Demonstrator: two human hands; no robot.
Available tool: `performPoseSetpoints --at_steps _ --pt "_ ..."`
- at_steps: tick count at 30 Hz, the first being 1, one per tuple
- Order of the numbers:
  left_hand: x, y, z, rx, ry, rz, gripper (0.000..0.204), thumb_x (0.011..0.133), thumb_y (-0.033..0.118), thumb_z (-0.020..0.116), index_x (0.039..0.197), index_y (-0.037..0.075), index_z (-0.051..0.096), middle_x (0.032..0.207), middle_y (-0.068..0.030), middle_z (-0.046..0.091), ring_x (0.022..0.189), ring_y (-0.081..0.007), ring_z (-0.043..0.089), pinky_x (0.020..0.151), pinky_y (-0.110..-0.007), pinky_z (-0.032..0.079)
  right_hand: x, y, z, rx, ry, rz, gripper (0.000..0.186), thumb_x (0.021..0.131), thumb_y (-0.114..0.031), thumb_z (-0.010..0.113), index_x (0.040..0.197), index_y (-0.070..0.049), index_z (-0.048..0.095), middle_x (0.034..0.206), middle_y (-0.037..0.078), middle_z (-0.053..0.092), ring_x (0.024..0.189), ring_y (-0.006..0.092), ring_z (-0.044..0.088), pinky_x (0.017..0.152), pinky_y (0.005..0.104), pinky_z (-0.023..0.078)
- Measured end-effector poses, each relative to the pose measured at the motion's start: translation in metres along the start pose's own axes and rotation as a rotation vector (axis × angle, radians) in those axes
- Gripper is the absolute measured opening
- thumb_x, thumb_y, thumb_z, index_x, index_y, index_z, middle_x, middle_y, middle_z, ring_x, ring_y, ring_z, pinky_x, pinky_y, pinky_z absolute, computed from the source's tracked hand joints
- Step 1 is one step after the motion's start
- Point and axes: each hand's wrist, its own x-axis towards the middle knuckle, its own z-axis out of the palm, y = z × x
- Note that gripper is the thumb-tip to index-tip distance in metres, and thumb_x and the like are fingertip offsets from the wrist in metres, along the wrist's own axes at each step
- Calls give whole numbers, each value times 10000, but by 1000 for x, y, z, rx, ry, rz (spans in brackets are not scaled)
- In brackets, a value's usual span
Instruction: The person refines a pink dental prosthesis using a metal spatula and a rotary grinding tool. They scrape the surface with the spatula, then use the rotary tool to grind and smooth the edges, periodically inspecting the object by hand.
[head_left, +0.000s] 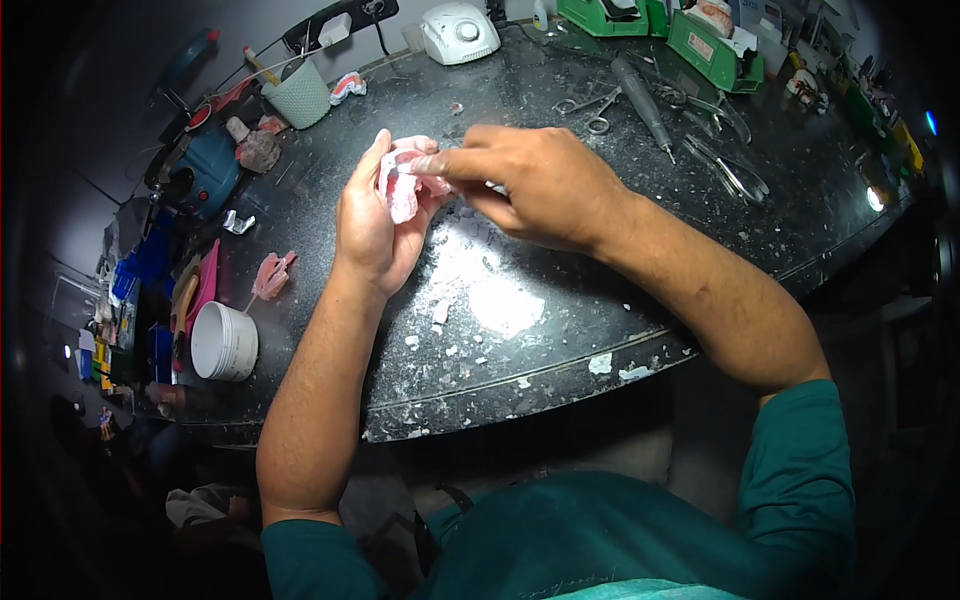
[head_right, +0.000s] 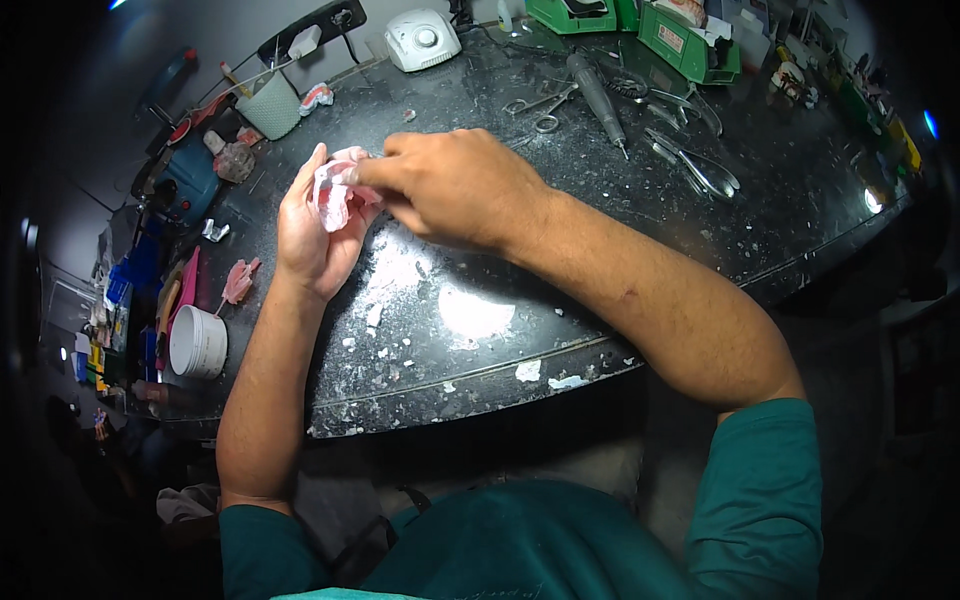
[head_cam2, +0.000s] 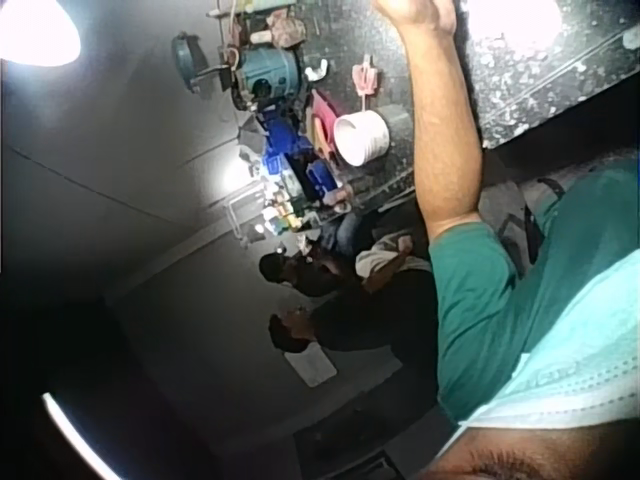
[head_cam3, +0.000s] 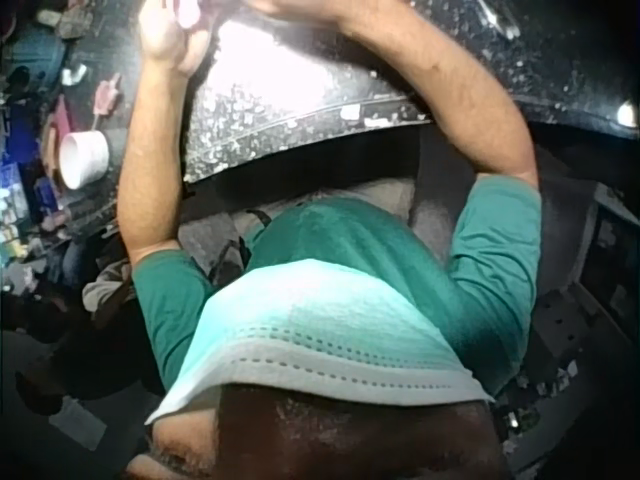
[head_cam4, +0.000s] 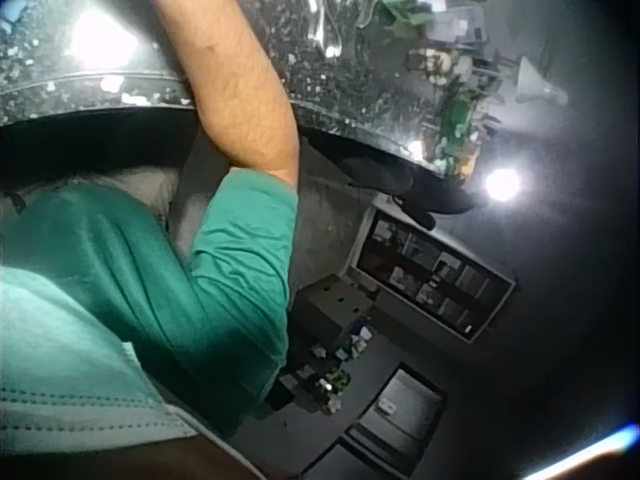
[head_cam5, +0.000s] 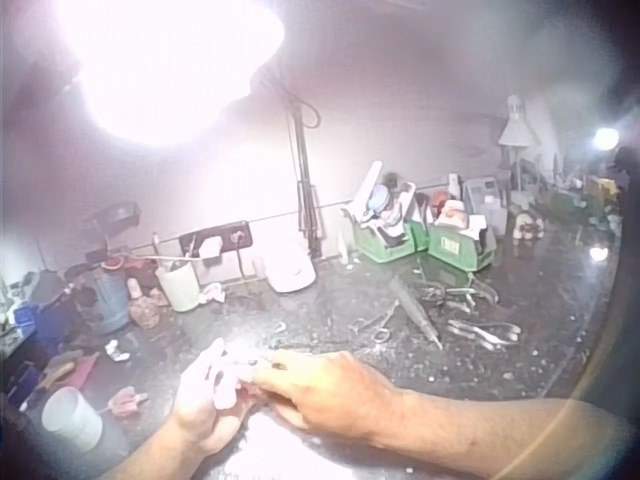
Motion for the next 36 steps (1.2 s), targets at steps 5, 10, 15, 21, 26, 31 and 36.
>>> performPoseSetpoints --at_steps 5,10,15,21,26,31,36 --pt "-3 0 7 93 9 -48 546 1071 420 294 1109 -42 584 1023 -175 674 959 -277 682 945 -443 552 -1 3 -1 -42 4 44 237 874 -251 688 1098 -173 708 867 50 667 767 246 705 662 378 595" --pt "-8 8 16 99 91 -113 742 1019 566 273 1156 -113 540 1049 -246 649 1006 -328 680 904 -474 592 1 3 0 -48 178 -23 167 878 -244 685 1008 -140 680 859 40 669 767 247 705 647 375 590" --pt "-6 7 7 127 76 -153 821 982 634 290 1133 -134 540 981 -270 637 910 -358 698 808 -477 630 3 3 -10 -61 143 27 164 884 -270 678 991 -146 691 839 37 667 737 228 705 629 364 588" --pt "-3 7 3 142 0 -231 805 972 645 309 1098 -108 567 919 -234 648 837 -339 708 767 -455 638 1 11 -6 -135 72 -11 184 887 -296 680 1011 -168 722 823 31 667 705 208 707 585 348 586" --pt "-8 9 9 192 17 -288 688 974 576 338 1015 -67 581 850 -198 642 751 -304 705 715 -429 649 0 8 -9 -200 4 -44 161 900 -297 660 972 -167 721 820 37 664 710 206 707 579 349 585" --pt "-10 12 16 348 45 -318 526 980 458 376 951 -27 578 767 -138 627 614 -227 667 562 -343 632 -1 12 -8 -248 21 -67 140 908 -272 642 944 -157 713 817 42 668 725 210 711 589 350 590" --pt "-7 10 8 401 60 -366 501 982 432 356 874 -3 580 672 -80 579 454 -138 527 320 -217 381 0 8 -12 -282 -28 -20 143 905 -273 642 936 -153 715 819 45 678 742 208 716 612 350 598"
